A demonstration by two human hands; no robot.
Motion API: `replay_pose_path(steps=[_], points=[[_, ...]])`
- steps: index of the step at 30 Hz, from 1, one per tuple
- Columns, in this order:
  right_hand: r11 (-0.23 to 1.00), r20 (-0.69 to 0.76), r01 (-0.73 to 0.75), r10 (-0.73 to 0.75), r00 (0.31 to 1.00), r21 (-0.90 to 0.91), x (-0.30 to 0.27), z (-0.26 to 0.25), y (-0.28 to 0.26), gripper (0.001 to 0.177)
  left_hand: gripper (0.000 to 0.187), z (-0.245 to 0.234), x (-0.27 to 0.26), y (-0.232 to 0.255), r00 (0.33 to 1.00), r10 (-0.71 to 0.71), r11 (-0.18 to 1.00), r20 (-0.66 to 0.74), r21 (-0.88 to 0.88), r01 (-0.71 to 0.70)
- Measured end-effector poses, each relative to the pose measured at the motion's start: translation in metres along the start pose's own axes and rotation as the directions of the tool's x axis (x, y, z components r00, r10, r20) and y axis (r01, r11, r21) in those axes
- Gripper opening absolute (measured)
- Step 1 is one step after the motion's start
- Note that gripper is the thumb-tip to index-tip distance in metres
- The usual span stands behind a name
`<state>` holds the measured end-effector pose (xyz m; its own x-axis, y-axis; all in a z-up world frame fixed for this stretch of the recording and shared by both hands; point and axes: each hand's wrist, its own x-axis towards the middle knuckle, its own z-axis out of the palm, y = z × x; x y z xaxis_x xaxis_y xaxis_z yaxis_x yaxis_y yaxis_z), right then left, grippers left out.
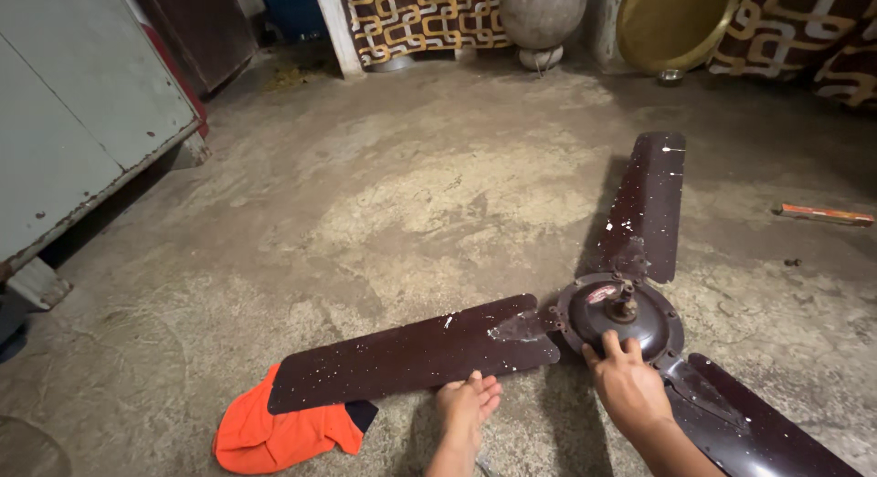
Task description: The person attaches fan blades to a ceiling fan motor housing using a screwdriver. They align each blade, insert screws, and tighten them to secure the blades in place.
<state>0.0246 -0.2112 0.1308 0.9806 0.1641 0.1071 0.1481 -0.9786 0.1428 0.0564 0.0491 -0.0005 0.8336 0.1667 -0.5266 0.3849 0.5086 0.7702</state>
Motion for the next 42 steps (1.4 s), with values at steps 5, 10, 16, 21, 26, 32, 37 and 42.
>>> replay_pose_path(steps=[5,10,16,21,26,32,37,42], points=[[0.999,-0.049,0.020,-0.021,0.999,-0.027,0.000,0.001,0.001,0.052,0.032,-0.005,0.001,-0.008,1.000,-0.003,1.000,0.015,0.022,0.003],[0.999,0.036,-0.007,0.005,0.999,0.040,0.000,0.002,0.000,0.060,0.034,-0.004,0.004,-0.012,0.999,-0.042,0.995,-0.007,0.085,0.042],[1.000,-0.035,0.022,-0.021,0.999,0.017,-0.002,0.000,0.001,0.057,0.043,0.002,-0.010,-0.008,1.000,-0.019,0.974,0.003,0.227,0.017],[0.998,-0.024,0.003,-0.002,1.000,0.069,-0.003,-0.001,0.002,0.057,0.042,0.039,-0.058,0.006,1.000,-0.016,0.861,-0.009,0.508,0.019],[0.990,-0.077,0.036,-0.025,0.997,0.135,-0.008,-0.007,0.007,0.061,0.025,0.090,-0.110,-0.009,0.764,0.518,0.334,0.384,0.732,-0.594],[0.901,-0.064,-0.004,0.035,0.997,0.433,-0.015,0.006,0.049,0.052,0.041,0.138,-0.131,-0.057,0.529,0.583,0.179,0.616,0.538,-0.824],[0.895,-0.145,-0.183,0.262,0.954,0.408,-0.025,0.051,0.162,0.034,0.047,0.217,-0.146,-0.073,0.415,0.575,0.156,0.705,0.404,-0.902],[0.816,0.284,-0.550,0.492,0.823,0.178,-0.047,0.113,0.256,0.070,0.038,0.309,-0.131,-0.088,0.472,0.325,0.103,0.819,0.466,-0.879]])
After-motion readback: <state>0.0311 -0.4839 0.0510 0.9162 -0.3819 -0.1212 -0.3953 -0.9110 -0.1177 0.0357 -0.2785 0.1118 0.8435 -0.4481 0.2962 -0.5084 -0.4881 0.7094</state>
